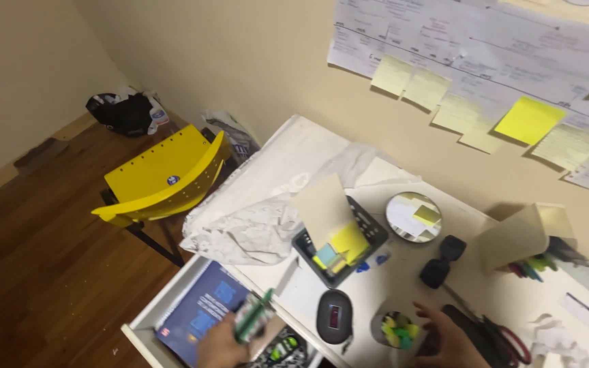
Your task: The person organizes stationery items on a cluttered desk. They pick up pens and highlighters from a pencil case and place them into a small wooden organizer. They also move a ruler and other small items into the organizer.
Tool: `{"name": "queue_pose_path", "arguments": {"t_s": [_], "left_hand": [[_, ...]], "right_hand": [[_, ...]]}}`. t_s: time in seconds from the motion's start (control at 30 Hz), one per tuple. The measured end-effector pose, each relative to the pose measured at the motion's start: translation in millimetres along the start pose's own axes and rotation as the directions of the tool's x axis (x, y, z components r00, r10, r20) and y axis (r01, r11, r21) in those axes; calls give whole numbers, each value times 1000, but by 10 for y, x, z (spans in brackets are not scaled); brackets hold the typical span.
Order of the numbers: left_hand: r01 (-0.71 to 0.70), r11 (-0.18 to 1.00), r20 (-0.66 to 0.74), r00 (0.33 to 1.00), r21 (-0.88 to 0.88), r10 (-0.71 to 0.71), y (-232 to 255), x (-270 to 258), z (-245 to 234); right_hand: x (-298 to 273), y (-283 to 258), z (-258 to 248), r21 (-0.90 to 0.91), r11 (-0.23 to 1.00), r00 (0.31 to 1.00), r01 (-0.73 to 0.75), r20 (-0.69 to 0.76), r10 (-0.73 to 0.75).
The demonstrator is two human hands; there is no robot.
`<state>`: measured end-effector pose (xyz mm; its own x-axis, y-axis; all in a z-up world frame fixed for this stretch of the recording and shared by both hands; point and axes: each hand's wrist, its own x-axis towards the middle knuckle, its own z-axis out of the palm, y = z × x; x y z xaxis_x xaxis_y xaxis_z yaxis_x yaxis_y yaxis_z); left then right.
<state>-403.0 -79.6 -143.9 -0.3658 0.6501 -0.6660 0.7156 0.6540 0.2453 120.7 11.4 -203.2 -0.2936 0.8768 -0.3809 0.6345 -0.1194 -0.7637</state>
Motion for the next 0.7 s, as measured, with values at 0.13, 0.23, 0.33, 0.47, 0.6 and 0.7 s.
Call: {"name": "queue_pose_path", "arguments": {"t_s": [0.13,0.23,0.33,0.47,0.6,0.7], "left_hand": [[100,990,46,993,100,-105,-94,289,200],[159,972,102,979,172,-178,-335,622,594],[106,967,-6,994,231,-108,-375,748,924],[-178,984,-42,983,-5,178,-230,774,1122],[-164,985,77,984,47,160,-372,1044,1557],[-79,985,233,972,156,41,-322,883,1318]], "right_hand": [[-59,-258,-31,-74,975,977,-208,25,211],[-150,-423,-25,-88,958,962,-271,-51,268],[-325,-850,31,8,959,951,-283,-128,282],[-443,-1506,71,78,895,887,-440,-121,446],[-453,-1679,122,112,899,893,-423,-117,435],[-377,-1542,183,104,921,913,-376,-127,387]]}}
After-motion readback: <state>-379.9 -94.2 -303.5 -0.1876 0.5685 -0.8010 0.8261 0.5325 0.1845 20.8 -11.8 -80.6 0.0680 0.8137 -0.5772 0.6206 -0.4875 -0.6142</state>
